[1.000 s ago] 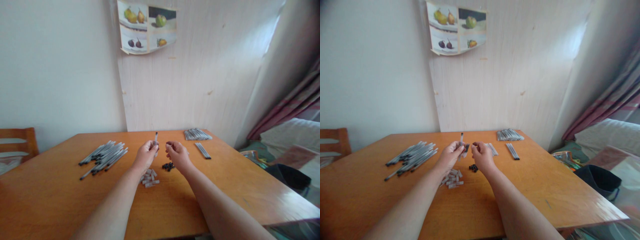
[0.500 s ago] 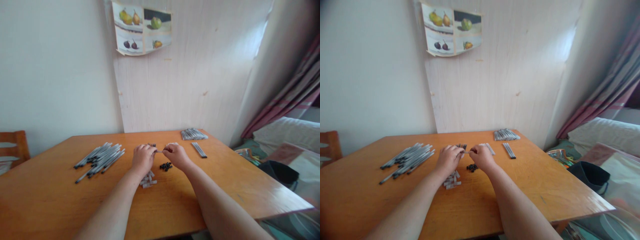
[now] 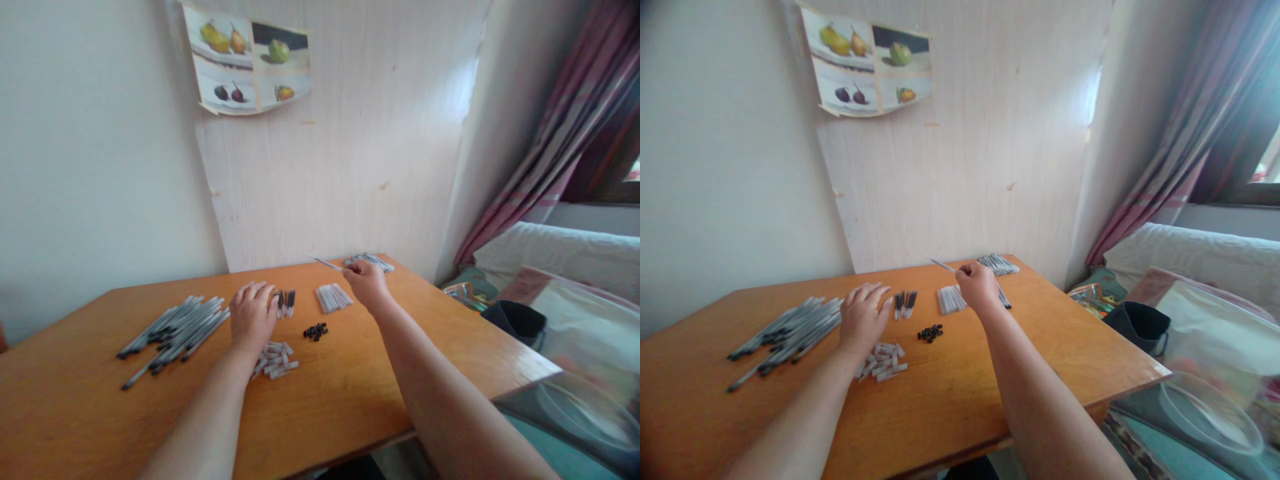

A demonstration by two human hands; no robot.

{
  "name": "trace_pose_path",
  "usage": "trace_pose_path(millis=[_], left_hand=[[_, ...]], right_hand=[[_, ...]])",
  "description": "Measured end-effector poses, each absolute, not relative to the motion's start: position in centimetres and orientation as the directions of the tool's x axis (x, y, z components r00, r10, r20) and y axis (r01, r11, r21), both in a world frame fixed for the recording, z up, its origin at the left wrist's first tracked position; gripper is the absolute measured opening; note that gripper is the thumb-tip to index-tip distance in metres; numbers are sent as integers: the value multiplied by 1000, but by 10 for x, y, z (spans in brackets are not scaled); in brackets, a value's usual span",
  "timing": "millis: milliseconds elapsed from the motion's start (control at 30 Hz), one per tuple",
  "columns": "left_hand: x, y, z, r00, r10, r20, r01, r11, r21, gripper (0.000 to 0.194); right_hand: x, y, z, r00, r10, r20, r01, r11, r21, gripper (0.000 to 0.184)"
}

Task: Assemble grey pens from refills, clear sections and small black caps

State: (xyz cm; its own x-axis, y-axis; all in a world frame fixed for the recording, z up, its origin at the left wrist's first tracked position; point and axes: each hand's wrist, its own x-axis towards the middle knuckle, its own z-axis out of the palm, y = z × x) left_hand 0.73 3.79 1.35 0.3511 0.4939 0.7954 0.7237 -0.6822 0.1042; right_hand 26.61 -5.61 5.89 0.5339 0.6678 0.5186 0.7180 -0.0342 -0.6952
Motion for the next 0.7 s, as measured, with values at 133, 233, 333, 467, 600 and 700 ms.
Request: trace_pose_path(millis=[133, 233, 333, 467, 600, 700], left_hand=[[5, 42, 13, 330, 489, 808, 737, -668, 103, 36], [5, 44, 13, 330, 485, 810, 738, -667, 99, 35], [5, 45, 13, 338, 482, 808, 736, -670, 92, 35], [2, 49, 11, 339, 489, 804, 742, -664, 91, 35], [1, 53, 9, 344, 496, 797, 751, -655, 84, 35], [0, 56, 7, 346, 491, 800, 760, -646, 67, 35]], right_hand=[[319, -62, 51, 652, 586, 481, 650, -105, -753, 30], [356, -71, 33, 767, 506, 395, 570, -256, -781, 34], [381, -82, 14, 839, 470, 273, 487, -426, -762, 35], [389, -91, -3, 855, 469, 223, 463, -494, -736, 31], [388, -93, -7, 858, 480, 184, 459, -554, -694, 28], [387, -93, -7, 865, 476, 161, 454, -602, -657, 28]])
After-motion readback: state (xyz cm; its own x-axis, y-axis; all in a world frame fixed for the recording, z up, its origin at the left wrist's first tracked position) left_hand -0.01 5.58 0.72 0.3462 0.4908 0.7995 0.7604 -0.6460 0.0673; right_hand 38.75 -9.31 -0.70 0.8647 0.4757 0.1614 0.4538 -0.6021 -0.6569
